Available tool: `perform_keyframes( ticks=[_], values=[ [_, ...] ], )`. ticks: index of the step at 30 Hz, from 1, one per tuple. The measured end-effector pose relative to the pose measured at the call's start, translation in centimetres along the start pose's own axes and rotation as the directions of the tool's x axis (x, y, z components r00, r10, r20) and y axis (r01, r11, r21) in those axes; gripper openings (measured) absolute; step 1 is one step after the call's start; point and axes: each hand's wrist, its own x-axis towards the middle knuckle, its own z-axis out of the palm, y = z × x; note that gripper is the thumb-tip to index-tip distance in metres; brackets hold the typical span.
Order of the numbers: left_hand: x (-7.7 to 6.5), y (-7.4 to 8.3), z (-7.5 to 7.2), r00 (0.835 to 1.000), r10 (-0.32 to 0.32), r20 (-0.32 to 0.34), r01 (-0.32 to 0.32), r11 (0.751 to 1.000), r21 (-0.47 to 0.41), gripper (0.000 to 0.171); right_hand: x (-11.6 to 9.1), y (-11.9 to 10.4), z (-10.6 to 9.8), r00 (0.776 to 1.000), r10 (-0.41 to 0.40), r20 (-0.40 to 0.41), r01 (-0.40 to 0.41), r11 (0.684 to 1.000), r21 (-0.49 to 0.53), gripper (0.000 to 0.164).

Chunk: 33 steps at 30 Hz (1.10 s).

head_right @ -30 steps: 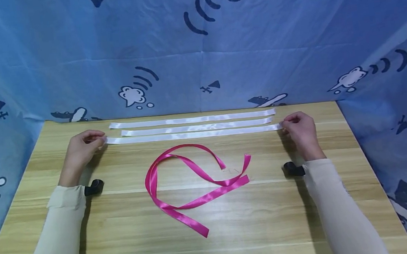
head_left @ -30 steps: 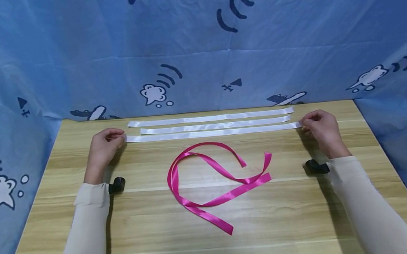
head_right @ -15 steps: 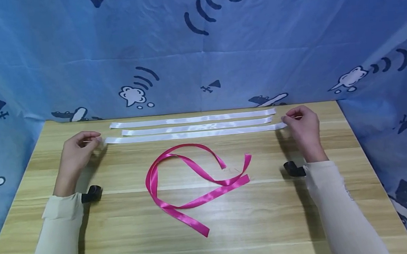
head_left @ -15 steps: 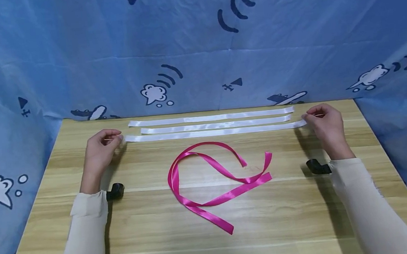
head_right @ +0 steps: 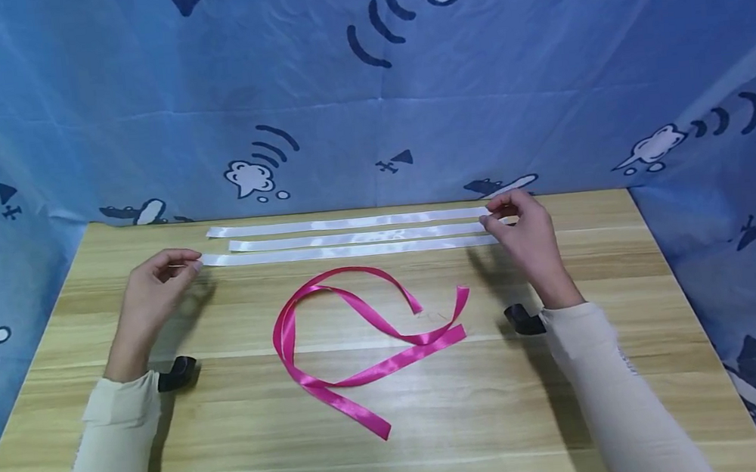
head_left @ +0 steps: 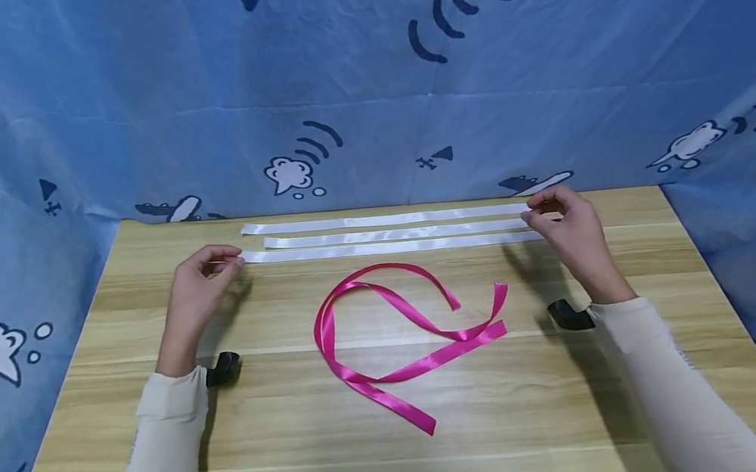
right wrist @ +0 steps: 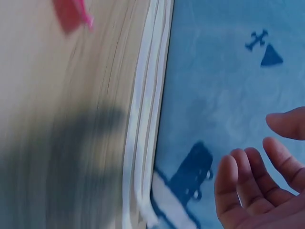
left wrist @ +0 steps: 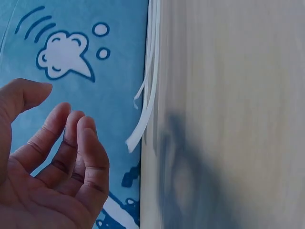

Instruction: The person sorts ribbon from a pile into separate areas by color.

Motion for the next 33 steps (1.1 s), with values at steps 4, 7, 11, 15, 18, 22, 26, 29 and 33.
perform_keyframes(
  ticks=[4,7,11,15,18,22,26,29,33],
  values=[
    [-0.3,0.0,0.6,0.999,0.002,0.033,-0.002,1.0,-0.001,0.034,-0.2,-1.0,1.3,0.997,-0.058,0.043,0.057,0.998,0.019,0.025],
    [-0.5,0.1,1.2,0.998,-0.009,0.056,0.009,1.0,-0.007,0.032,-0.2,-1.6,2.4,0.993,-0.088,0.075,0.086,0.996,0.031,0.025],
    [-0.8,0.4,2.1,0.995,-0.027,0.096,0.027,1.0,0.0,0.033,-0.3,-2.4,4.0,0.988,-0.09,0.126,0.086,0.995,0.041,0.025],
    [-0.8,0.6,3.0,0.99,-0.029,0.139,0.027,1.0,0.013,0.034,-0.2,-3.1,5.4,0.98,-0.088,0.177,0.083,0.996,0.035,0.025],
    [-0.8,0.6,3.6,0.986,-0.021,0.167,0.021,1.0,0.001,0.034,-0.1,-3.7,6.4,0.97,-0.1,0.223,0.09,0.994,0.054,0.026],
    [-1.0,0.7,4.4,0.98,-0.005,0.199,0.009,1.0,-0.016,0.034,0.0,-4.4,7.6,0.95,-0.12,0.29,0.095,0.99,0.1,0.027],
    [-1.3,0.7,5.4,0.973,0.002,0.232,-0.002,1.0,-0.003,0.034,0.1,-5.1,8.8,0.927,-0.137,0.348,0.1,0.987,0.124,0.027],
    [-1.6,0.7,6.0,0.969,0.011,0.247,-0.011,1.0,0.0,0.034,0.2,-5.5,9.6,0.911,-0.145,0.386,0.101,0.986,0.131,0.028],
    [-2.0,0.8,6.7,0.964,0.025,0.265,-0.02,1.0,-0.02,0.034,0.1,-5.9,10.6,0.889,-0.153,0.431,0.106,0.986,0.132,0.028]
  ],
)
